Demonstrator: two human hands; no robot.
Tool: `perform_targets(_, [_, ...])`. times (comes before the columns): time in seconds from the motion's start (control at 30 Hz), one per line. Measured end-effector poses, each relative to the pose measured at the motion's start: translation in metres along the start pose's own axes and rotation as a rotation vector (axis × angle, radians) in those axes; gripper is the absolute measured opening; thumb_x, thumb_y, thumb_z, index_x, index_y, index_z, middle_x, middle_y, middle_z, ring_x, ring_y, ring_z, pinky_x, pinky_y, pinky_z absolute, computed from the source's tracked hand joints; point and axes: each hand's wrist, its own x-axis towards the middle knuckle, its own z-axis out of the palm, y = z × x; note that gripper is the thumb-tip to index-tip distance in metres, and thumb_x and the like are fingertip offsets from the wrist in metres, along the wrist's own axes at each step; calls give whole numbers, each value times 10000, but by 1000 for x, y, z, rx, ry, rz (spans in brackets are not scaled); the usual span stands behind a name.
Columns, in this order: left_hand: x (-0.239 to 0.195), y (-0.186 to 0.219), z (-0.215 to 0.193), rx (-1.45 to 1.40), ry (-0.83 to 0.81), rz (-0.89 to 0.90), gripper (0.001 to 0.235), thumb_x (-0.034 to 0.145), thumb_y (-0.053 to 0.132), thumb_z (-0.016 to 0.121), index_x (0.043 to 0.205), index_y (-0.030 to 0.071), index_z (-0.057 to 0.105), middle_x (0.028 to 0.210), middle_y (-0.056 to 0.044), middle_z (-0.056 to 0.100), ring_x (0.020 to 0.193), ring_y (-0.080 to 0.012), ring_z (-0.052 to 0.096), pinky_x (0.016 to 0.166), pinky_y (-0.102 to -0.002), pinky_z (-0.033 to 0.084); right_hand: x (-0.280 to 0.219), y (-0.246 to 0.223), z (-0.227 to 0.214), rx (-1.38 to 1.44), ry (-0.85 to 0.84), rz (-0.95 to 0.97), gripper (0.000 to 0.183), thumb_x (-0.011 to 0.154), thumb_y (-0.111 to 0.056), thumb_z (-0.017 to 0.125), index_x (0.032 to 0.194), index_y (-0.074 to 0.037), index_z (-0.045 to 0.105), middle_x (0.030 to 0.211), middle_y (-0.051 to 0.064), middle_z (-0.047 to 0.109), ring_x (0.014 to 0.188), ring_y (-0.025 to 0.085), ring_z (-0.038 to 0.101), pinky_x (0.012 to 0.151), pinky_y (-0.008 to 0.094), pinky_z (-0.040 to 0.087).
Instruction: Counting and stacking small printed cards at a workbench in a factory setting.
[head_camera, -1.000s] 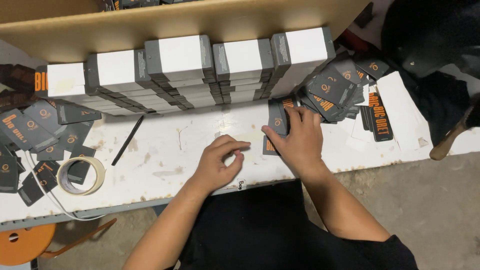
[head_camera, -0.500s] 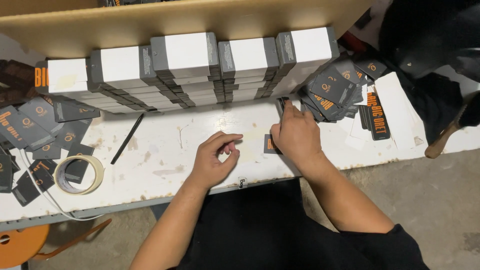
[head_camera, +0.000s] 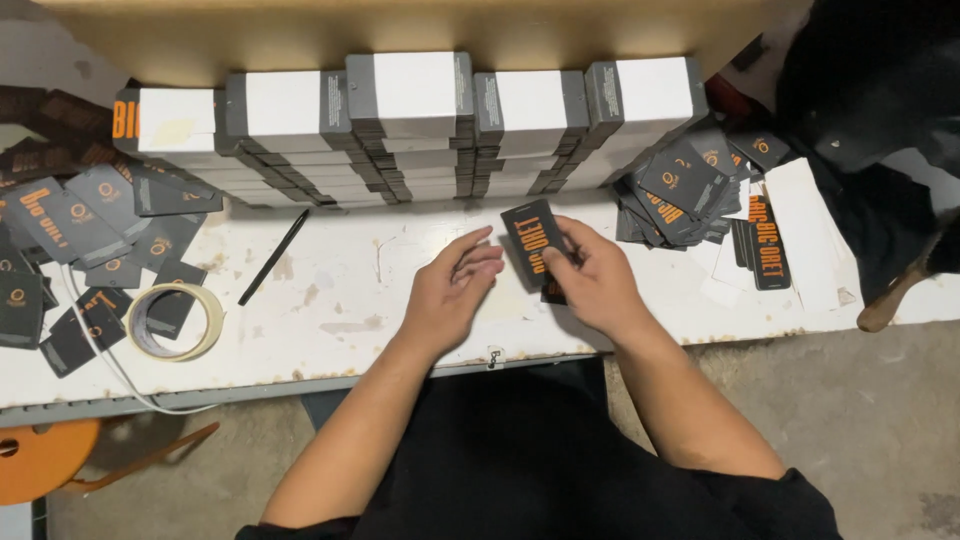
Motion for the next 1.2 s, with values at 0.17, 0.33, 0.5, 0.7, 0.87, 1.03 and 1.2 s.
perform_targets(0.17, [10,-32,1,-402,-46,-172,415,879,189,421,1236,-22,401,1126,-222,526,1012,-272,537,849,-354,475,-1,12,34,240,-107,-72,338,780,31,562,1116,11,534,884,111,588,845,132,535,759,274,469])
perform_targets(0.33, [9,-30,-6,-596,46,-212,297,881,165,430,1122,17,520,955,-172,597,883,-256,599,769,-372,525,-2,6,49,61,-6,-66,382,760,-40,636,1127,-13,531,834,124,635,760,133,549,656,238,437])
perform_targets(0.5, [8,-17,-17,-513,149,-222,253,778,50,583,993,-58,504,850,-235,612,721,-319,636,541,-376,568,8,5,45,-81,92,-153,101,822,-60,571,887,-64,648,659,61,570,637,114,524,610,240,445])
perform_targets(0.7, [5,-5,-19,-271,115,-164,248,695,-1,652,878,-64,497,755,-265,608,605,-325,636,461,-345,581,15,42,50,264,-6,20,405,715,-99,704,1073,-27,529,768,78,583,657,119,592,595,216,536])
perform_targets(0.87, [7,-19,-24,-448,73,-128,240,712,11,598,933,-40,519,825,-236,616,688,-299,642,536,-356,589,21,32,54,314,-25,55,228,756,-84,665,943,0,563,754,60,579,669,91,588,596,207,536])
perform_targets(1.03, [7,-28,-28,-644,74,-144,241,772,-13,459,1008,-51,491,899,-250,595,773,-325,628,586,-404,583,22,29,47,342,-39,88,172,792,-106,634,919,0,584,739,79,585,658,102,589,605,234,530])
perform_targets(1.2, [5,-22,-27,-493,13,-81,194,801,2,490,981,-71,484,845,-262,603,691,-312,640,547,-354,591,21,24,49,387,-111,88,178,759,-55,651,913,16,600,735,83,600,656,109,598,613,244,530])
